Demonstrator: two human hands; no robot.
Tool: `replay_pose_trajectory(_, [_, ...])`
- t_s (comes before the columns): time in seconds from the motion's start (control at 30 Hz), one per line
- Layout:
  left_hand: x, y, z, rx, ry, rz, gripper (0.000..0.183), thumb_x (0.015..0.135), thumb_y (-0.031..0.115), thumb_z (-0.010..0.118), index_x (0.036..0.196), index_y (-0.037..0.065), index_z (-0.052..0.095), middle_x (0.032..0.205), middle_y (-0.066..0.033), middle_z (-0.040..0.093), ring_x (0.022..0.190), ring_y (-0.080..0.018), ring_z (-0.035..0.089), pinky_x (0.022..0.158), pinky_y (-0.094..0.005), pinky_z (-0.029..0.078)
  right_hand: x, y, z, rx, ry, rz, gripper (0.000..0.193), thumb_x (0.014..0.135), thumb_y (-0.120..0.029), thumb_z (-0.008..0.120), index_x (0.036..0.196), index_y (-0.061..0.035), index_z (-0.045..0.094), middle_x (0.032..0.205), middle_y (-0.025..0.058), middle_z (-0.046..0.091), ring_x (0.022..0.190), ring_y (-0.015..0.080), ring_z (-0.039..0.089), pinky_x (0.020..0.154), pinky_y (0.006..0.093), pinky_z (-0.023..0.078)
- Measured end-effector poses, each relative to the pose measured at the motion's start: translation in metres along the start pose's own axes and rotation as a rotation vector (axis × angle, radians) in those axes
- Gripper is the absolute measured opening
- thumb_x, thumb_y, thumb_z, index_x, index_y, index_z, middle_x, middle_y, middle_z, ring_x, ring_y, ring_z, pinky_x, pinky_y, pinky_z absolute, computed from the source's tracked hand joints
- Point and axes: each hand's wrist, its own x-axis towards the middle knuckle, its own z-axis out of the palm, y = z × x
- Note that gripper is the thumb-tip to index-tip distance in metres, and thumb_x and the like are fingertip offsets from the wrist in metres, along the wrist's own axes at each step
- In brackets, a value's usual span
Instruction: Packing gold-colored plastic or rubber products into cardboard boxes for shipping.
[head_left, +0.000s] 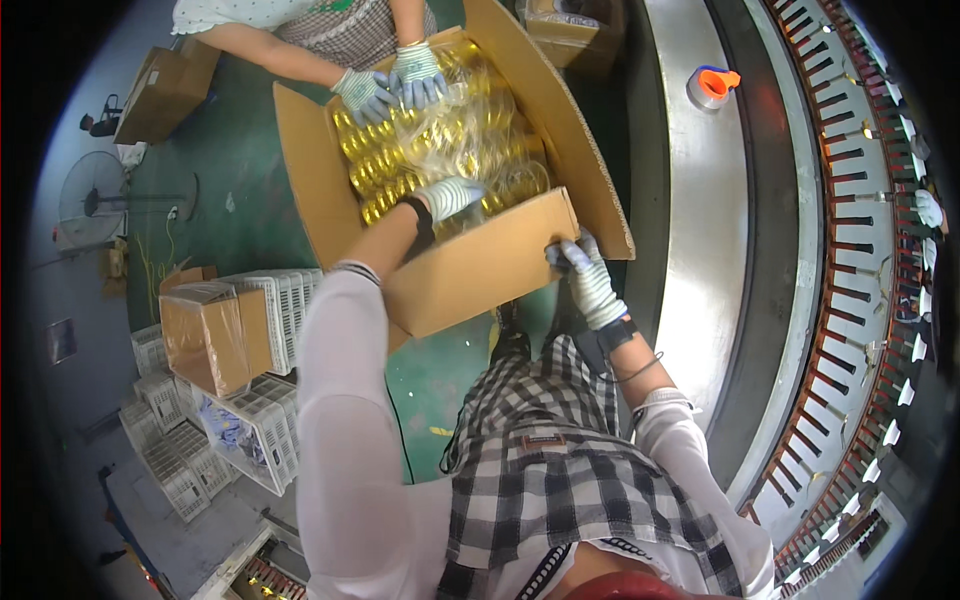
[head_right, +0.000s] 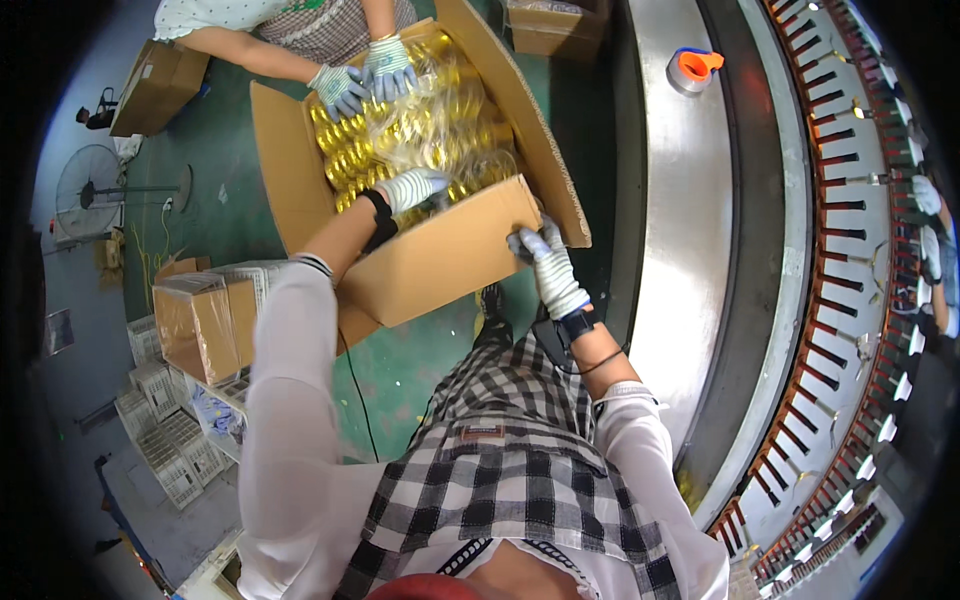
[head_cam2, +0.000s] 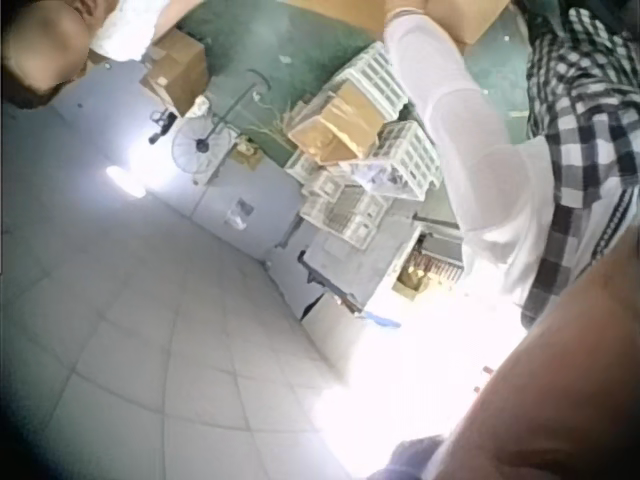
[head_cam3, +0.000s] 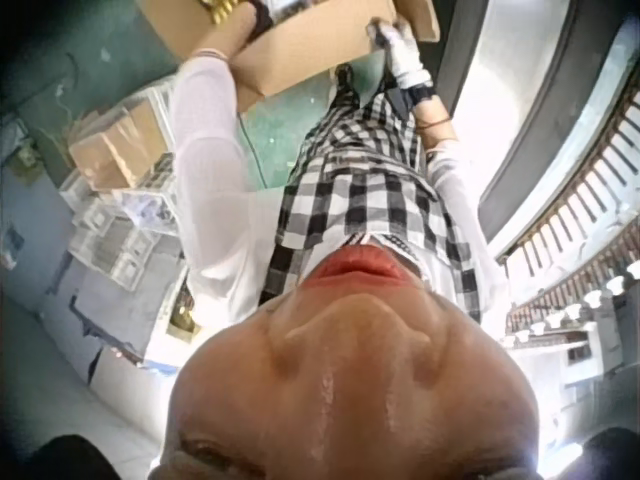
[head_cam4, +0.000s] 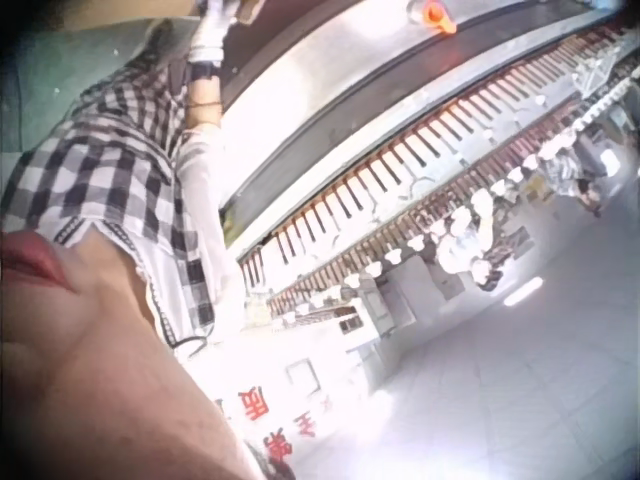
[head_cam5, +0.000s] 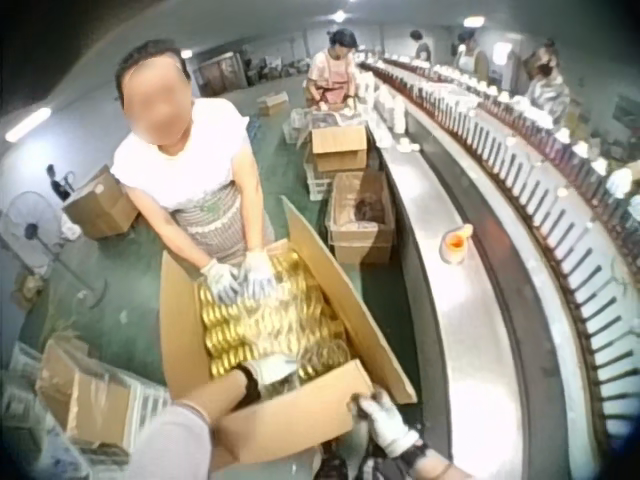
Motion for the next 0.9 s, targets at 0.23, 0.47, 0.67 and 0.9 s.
replay_pose_trajectory(0.23, [0.003, 0.132, -0.066, -0.96, -0.847, -0.722, 0.079, 0.107, 0.062, 0.03, 0.161, 0.005, 0.029, 0.167, -0.0101, 0.032, 0.151, -0.0245, 0.034, 0.123, -0.038, 0.029, 0.05, 0.014, -0.004, -0.291, 0.238, 0.129, 0.069, 0.094, -0.021, 0.073, 0.149, -0.0003, 0.037, 0.117, 0.015, 0.07, 0.101, 0.0234, 0.071, 0.092, 0.0332, 0.057])
replay_pose_trajectory(0.47, [0.012, 0.077, 0.0, 0.435, -0.127, 0.084, 0.092, 0.099, 0.07, 0.047, 0.158, 0.001, 0.035, 0.159, -0.0229, 0.042, 0.151, -0.0337, 0.036, 0.124, -0.0389, 0.026, 0.064, 0.016, 0.067, -1.106, 0.078, -0.231, 0.111, 0.081, -0.029, 0.082, 0.163, -0.0009, 0.014, 0.158, 0.0325, 0.036, 0.144, 0.0451, 0.042, 0.119, 0.0437, 0.037])
replay_pose_trajectory(0.67, [-0.033, 0.108, -0.054, 0.416, 0.171, 0.063, 0.086, 0.092, 0.058, 0.068, 0.156, 0.007, 0.041, 0.155, -0.0274, 0.045, 0.146, -0.0419, 0.04, 0.118, -0.0445, 0.037, 0.051, 0.007, 0.081, -1.74, -0.066, 0.005, 0.09, 0.083, -0.037, 0.081, 0.16, -0.0268, 0.035, 0.145, 0.0316, 0.047, 0.128, 0.0471, 0.055, 0.104, 0.0496, 0.051])
replay_pose_trajectory(0.9, [0.014, -0.04, -0.137, 0.0, 0.666, -0.309, 0.105, 0.077, 0.049, 0.086, 0.158, 0.005, 0.035, 0.152, -0.0288, 0.048, 0.145, -0.0388, 0.043, 0.12, -0.0412, 0.037, 0.061, 0.009, 0.108, -1.696, -0.185, 0.047, 0.093, 0.082, -0.035, 0.084, 0.16, -0.0276, 0.034, 0.15, 0.0333, 0.043, 0.128, 0.0463, 0.057, 0.105, 0.0479, 0.051])
